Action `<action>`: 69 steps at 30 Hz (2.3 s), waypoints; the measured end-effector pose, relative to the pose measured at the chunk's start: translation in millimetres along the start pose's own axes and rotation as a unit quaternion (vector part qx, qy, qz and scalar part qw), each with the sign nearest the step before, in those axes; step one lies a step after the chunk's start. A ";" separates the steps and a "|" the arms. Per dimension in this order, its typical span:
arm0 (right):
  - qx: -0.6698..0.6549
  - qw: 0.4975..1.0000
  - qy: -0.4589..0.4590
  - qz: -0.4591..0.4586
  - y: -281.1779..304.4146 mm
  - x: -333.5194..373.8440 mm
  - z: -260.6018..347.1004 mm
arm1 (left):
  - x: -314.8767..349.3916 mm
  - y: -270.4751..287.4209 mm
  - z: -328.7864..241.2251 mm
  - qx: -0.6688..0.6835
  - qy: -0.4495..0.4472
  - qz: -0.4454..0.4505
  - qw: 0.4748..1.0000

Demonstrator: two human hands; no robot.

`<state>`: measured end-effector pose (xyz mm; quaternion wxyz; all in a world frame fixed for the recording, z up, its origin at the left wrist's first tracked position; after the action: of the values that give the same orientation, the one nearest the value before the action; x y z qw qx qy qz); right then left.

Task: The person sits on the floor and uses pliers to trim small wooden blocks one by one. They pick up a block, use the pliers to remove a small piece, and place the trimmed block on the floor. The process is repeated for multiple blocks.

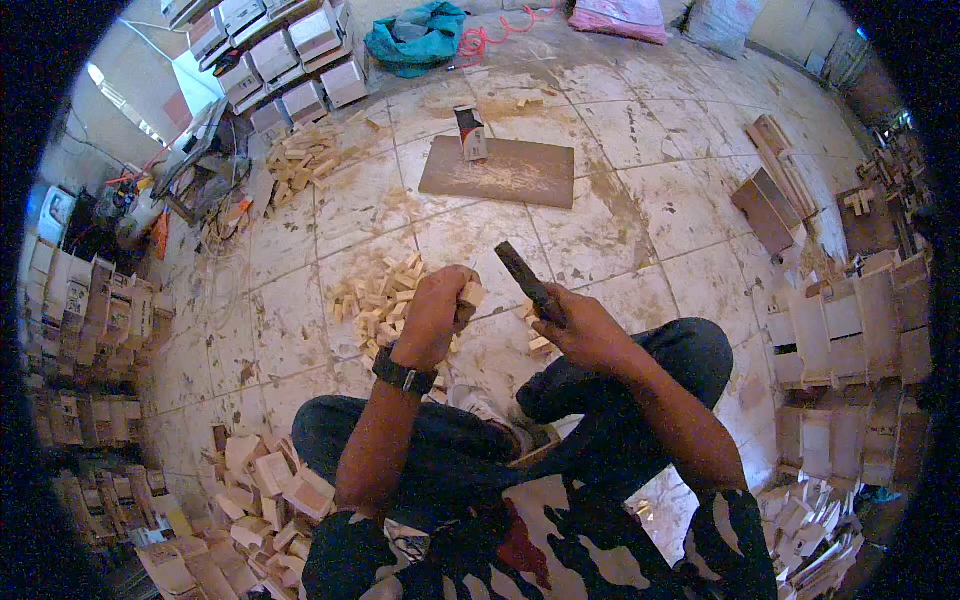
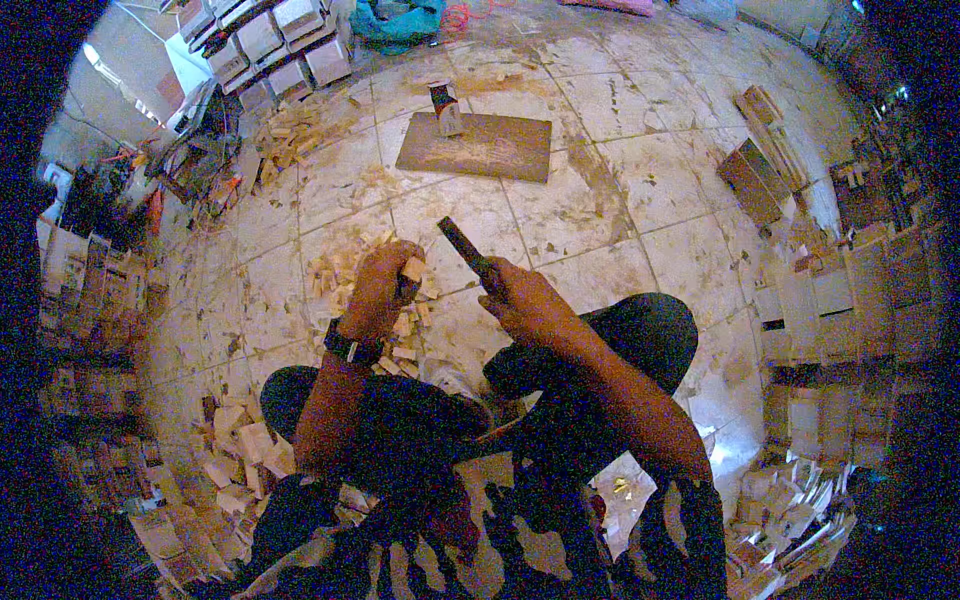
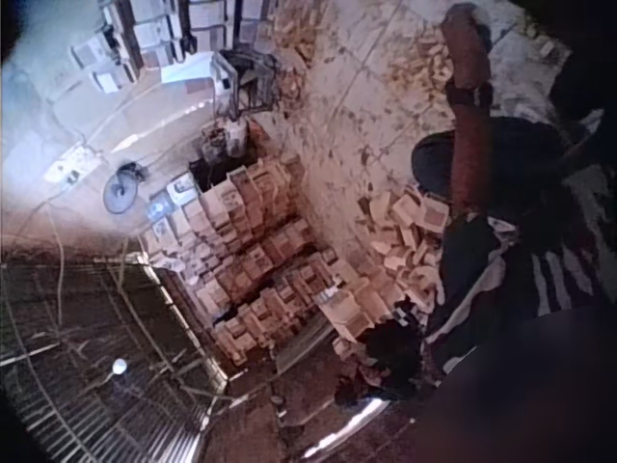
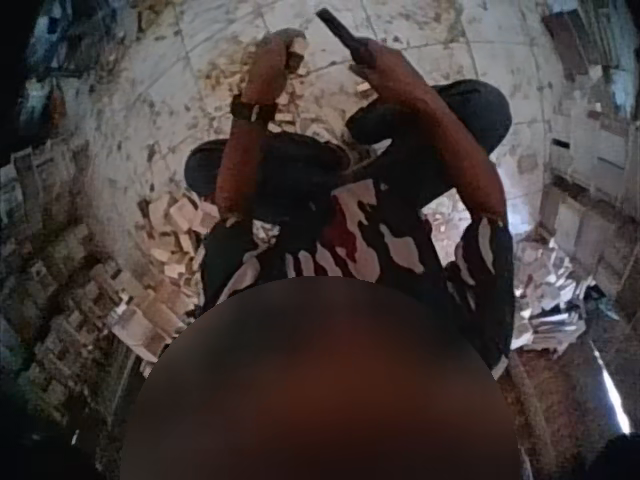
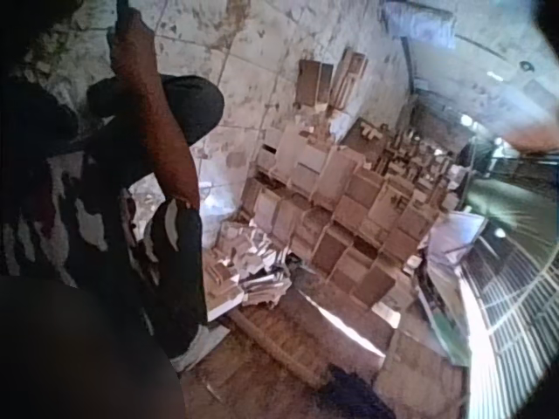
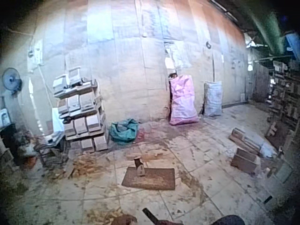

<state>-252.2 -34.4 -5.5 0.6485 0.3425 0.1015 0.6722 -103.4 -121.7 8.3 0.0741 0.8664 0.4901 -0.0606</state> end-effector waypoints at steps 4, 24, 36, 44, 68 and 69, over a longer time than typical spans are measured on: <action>-0.126 0.982 -0.052 0.133 -11.3 5.5 -6.7 | 5.3 -4.5 11.0 0.076 0.076 0.015 0.994; 0.003 0.992 0.001 0.128 -1.1 17.7 15.3 | 3.8 -6.9 -17.8 -0.066 0.060 0.103 0.991; 0.078 0.997 -0.008 0.023 -5.6 12.9 7.7 | 5.1 -11.5 -1.7 -0.020 0.023 0.075 0.997; -0.021 0.989 -0.003 0.146 -5.2 14.1 8.9 | 4.7 -12.0 7.2 0.045 0.055 0.068 0.995; 0.089 0.994 -0.008 0.065 -3.7 17.6 10.2 | 9.8 -19.3 5.5 -0.002 0.104 0.063 0.993; 0.088 0.994 -0.007 0.061 -4.0 17.7 11.0 | 10.5 -19.3 7.2 0.011 0.105 0.056 0.993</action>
<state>-241.2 -20.6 6.2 0.5744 0.4084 0.1345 0.6965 -114.8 -104.4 -2.0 0.0156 0.8947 0.4454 0.0297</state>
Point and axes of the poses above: each hand's wrist, its own x-axis away from the middle knuckle, its own y-axis out of the back of the hand, z = x × y, the point moved 8 cm from there along -x, towards the middle knuckle, and after that the axes turned 13 degrees about -y, right-handed, at the moved point
